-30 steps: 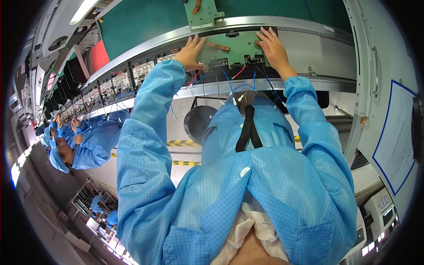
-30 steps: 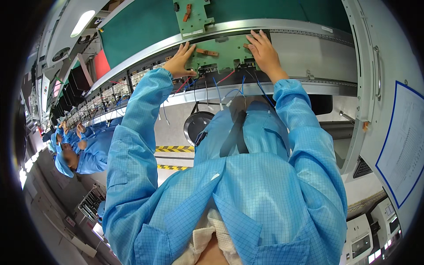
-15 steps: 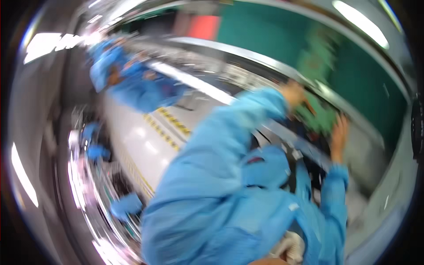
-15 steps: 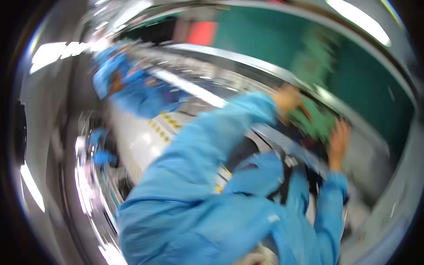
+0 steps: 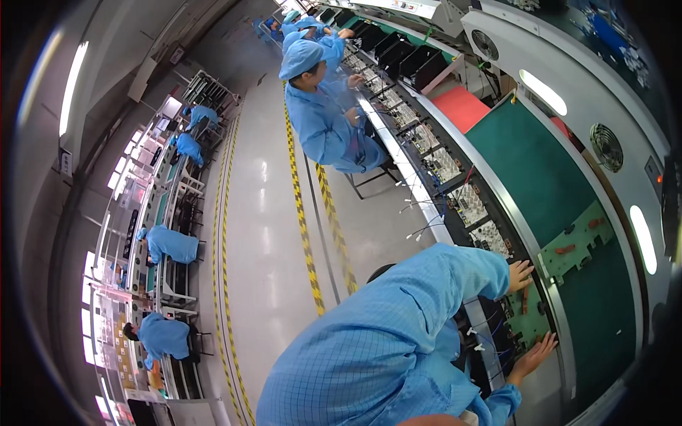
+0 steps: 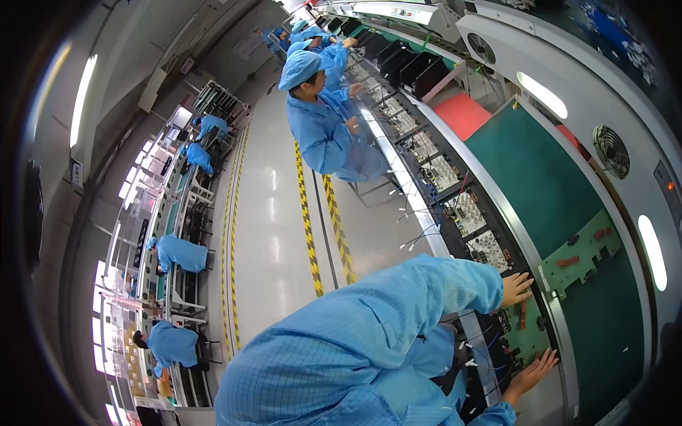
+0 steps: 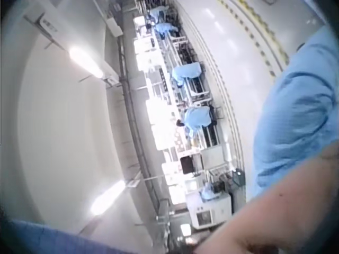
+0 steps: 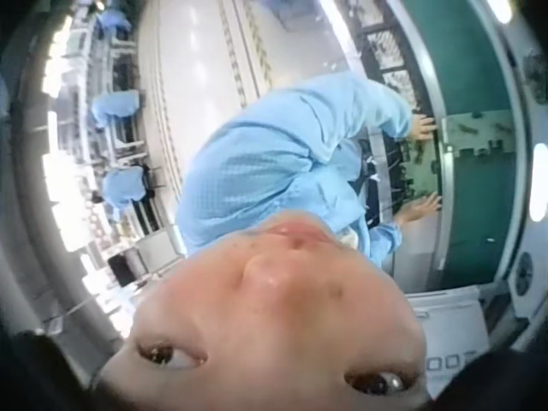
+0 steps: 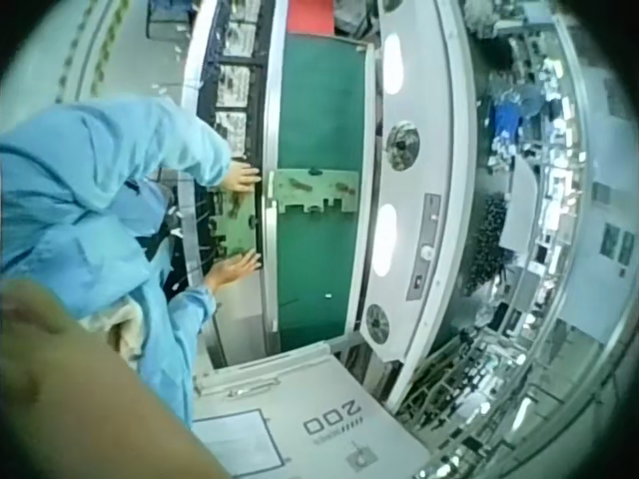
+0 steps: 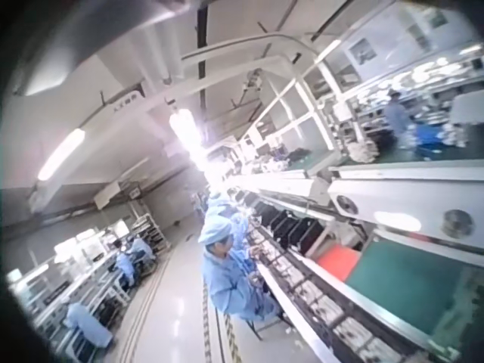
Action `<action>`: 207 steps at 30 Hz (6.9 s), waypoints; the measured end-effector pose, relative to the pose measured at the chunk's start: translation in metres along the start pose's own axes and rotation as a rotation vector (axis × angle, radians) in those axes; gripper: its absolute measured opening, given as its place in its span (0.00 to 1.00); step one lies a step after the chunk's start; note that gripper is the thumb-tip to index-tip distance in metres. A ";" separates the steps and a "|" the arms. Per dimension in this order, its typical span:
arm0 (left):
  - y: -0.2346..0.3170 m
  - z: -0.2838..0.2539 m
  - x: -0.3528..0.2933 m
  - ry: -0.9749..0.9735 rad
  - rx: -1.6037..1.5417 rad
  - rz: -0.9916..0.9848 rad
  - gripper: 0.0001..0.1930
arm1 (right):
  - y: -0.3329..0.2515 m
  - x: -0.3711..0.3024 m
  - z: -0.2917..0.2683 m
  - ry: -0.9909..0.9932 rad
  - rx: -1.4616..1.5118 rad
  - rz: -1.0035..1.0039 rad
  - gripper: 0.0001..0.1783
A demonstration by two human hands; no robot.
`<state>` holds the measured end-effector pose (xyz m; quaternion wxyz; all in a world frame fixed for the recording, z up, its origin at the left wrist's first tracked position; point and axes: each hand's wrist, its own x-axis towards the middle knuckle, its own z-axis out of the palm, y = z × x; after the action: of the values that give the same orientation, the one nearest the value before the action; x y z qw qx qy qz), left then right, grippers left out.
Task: Assembling and testing electronic panels by connecting wires and checking digital displays at a workstation.
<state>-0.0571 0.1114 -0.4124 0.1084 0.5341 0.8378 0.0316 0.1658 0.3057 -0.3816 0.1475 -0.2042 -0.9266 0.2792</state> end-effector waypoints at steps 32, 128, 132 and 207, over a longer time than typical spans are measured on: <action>-0.002 0.019 -0.030 0.220 -0.111 -0.027 0.38 | 0.008 0.001 0.009 -0.040 0.012 0.021 0.29; 0.010 -0.170 -0.171 0.401 -0.843 0.192 0.05 | -0.004 -0.049 -0.089 -0.112 0.121 -0.182 0.19; -0.003 -0.173 -0.219 0.246 -0.670 -0.352 0.14 | -0.086 -0.032 -0.101 -0.131 0.159 -0.248 0.18; 0.171 -0.193 -0.236 0.111 -0.596 -0.081 0.15 | 0.036 0.072 -0.045 -1.005 -0.221 -0.710 0.21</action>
<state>0.1493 -0.0166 -0.1604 0.2157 0.4423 0.8169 0.3008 0.1312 0.3864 -0.3549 -0.2444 0.2584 -0.9176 0.1777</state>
